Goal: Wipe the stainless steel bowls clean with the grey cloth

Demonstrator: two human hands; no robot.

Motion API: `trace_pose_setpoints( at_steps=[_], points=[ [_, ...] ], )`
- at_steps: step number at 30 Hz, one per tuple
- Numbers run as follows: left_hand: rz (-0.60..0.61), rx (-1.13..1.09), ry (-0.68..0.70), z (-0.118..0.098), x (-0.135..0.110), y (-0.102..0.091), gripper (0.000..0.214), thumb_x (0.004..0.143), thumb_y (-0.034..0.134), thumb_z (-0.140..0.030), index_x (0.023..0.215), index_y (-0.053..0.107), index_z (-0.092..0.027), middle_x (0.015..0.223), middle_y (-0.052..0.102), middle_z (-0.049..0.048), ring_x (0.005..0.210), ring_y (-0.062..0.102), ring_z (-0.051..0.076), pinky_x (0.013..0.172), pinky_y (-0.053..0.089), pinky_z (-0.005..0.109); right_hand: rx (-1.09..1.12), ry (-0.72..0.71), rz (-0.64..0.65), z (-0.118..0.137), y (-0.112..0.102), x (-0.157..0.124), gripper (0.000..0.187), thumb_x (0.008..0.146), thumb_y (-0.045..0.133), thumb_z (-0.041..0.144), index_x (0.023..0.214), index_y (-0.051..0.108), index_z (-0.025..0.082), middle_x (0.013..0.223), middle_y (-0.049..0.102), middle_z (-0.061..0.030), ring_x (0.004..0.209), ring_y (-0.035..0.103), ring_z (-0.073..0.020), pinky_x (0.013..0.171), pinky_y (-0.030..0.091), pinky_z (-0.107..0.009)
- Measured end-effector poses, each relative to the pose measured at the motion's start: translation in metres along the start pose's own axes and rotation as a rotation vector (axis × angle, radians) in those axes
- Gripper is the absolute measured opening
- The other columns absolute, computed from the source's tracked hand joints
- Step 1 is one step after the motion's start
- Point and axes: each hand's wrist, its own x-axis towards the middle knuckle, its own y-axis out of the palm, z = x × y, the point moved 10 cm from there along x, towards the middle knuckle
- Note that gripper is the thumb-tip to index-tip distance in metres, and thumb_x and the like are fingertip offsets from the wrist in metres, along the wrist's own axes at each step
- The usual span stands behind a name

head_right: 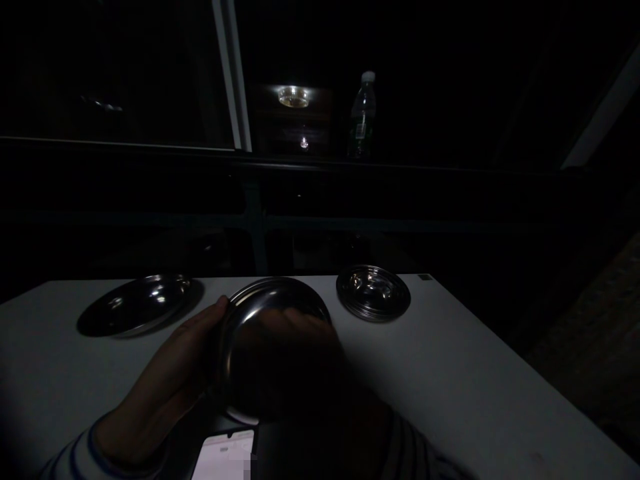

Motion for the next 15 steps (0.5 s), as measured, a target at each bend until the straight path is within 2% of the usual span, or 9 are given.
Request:
trace_pose_setpoints(
  at_steps=[2,4,8,10,15],
  points=[
    [-0.012,0.008,0.010,-0.001,0.001,-0.002,0.016,0.075,0.060,-0.029,0.077,0.061,-0.013,0.062,0.065,0.0049,0.049,0.059,0.016,0.044,0.045,0.025,0.046,-0.076,0.027,0.011,0.007,-0.002,0.001,0.080,0.055,0.022,0.079,0.056,0.023,0.070,0.058,0.0044,0.058,0.049,-0.0103,0.050,0.036,-0.024],
    [-0.024,0.001,0.014,-0.001,0.001,-0.004,0.016,0.074,0.061,-0.030,0.075,0.060,-0.013,0.060,0.064,0.0040,0.047,0.058,0.015,0.044,0.044,0.023,0.031,-0.078,-0.002,0.010,0.004,-0.002,0.005,0.079,0.055,0.023,0.084,0.056,0.023,0.074,0.060,0.0037,0.059,0.050,-0.0109,0.051,0.038,-0.025],
    [0.008,-0.018,-0.018,0.004,0.000,0.002,0.015,0.074,0.061,-0.030,0.076,0.059,-0.015,0.057,0.062,0.0014,0.045,0.057,0.014,0.044,0.043,0.024,-0.091,0.093,-0.037,-0.018,-0.010,0.001,0.013,0.085,0.048,0.024,0.093,0.058,0.020,0.090,0.062,-0.0026,0.070,0.055,-0.0140,0.055,0.039,-0.026],
    [0.009,-0.014,-0.019,0.004,0.000,0.003,0.015,0.074,0.060,-0.029,0.076,0.059,-0.015,0.058,0.062,0.0018,0.045,0.056,0.014,0.045,0.044,0.024,-0.105,0.115,0.005,-0.021,-0.005,0.000,0.014,0.085,0.047,0.022,0.094,0.058,0.021,0.088,0.062,-0.0021,0.069,0.055,-0.0139,0.053,0.038,-0.025],
    [-0.063,0.022,0.033,-0.002,0.000,-0.005,0.015,0.075,0.059,-0.028,0.078,0.060,-0.014,0.059,0.064,0.0030,0.046,0.058,0.015,0.042,0.043,0.023,-0.008,-0.073,0.084,0.013,0.017,-0.002,0.005,0.078,0.056,0.024,0.083,0.055,0.024,0.072,0.057,0.0037,0.059,0.048,-0.0120,0.049,0.034,-0.026]
  ],
)
